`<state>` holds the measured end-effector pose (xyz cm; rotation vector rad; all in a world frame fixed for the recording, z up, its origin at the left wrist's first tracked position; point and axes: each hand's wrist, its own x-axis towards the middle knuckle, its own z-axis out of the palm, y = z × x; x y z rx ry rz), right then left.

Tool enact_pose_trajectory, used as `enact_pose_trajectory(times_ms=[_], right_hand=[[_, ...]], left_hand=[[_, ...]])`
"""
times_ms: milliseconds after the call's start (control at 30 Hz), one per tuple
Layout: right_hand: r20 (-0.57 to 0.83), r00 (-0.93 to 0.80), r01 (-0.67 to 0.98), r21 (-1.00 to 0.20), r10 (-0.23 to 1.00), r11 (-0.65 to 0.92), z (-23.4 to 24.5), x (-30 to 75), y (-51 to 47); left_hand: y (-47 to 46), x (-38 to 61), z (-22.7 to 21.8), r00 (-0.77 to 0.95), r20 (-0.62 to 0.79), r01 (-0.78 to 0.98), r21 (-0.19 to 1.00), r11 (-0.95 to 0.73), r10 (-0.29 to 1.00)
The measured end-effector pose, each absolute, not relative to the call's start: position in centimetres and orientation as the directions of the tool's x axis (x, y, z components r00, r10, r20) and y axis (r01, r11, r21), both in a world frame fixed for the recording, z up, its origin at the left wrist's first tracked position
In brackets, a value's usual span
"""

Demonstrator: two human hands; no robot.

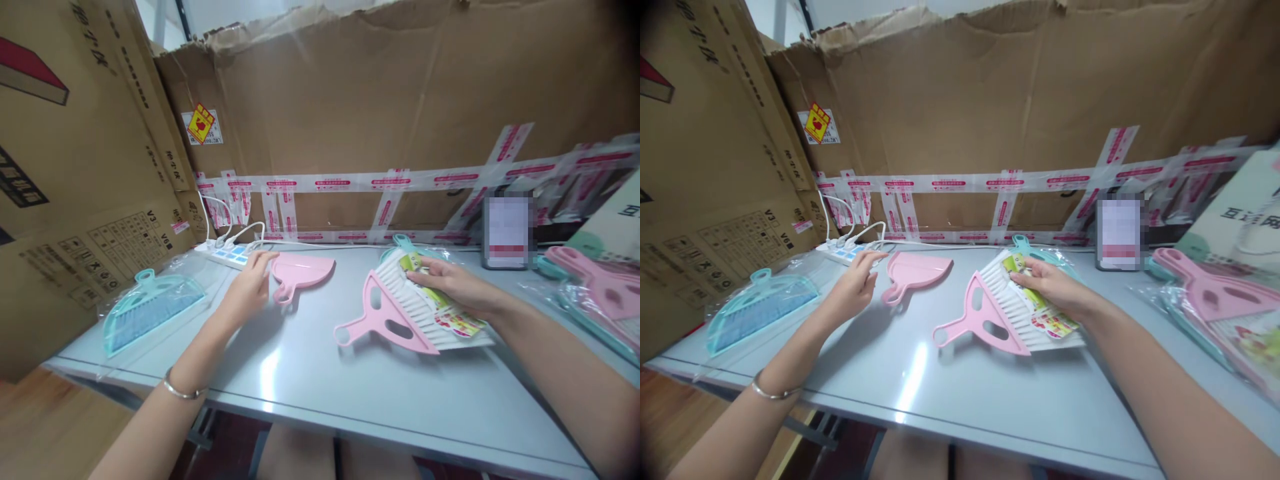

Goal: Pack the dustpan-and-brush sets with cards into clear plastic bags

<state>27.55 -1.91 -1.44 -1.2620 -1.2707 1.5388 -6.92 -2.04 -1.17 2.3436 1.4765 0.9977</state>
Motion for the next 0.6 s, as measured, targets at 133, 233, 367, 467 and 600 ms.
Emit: enact_pose_trajectory(times_ms=[133,233,367,467,600], right_hand=[[-0.198,-0.285,0.047,-0.980,0.938,-0.192,-1.9,25.4,-2.8],[-0.189,-0.289,0.083,-0.982,0.939,-0.172,-3.0,24.8,-2.8],[0.039,-0.110,0.387,-0.919,0.993,0.079,-4.5,25.8,-0.8],[0.309,-0.151,0.682,-0.655,0.939,0.325,-4.8,26.2,1.6],[0.340,-0.347,0.699,-0.528,0.874,0.482,-4.0,25.6,4.7]], left_hand=[[-5.1,-1.7,-0.8,0.465,0.053,0.493,0.814,-0.308,0.884],[-6.3,0.9,-1.6,0.655,-0.154,0.381,0.912,-0.148,0.740],[-6.0,-0.6,-1.5,0.565,-0.149,0.244,0.970,0.009,0.812],[-5.5,-3.1,-0.7,0.477,-0.115,0.175,0.984,0.034,0.871],[-5.3,-3.8,-0.5,0.399,-0.104,0.176,0.984,0.035,0.911]])
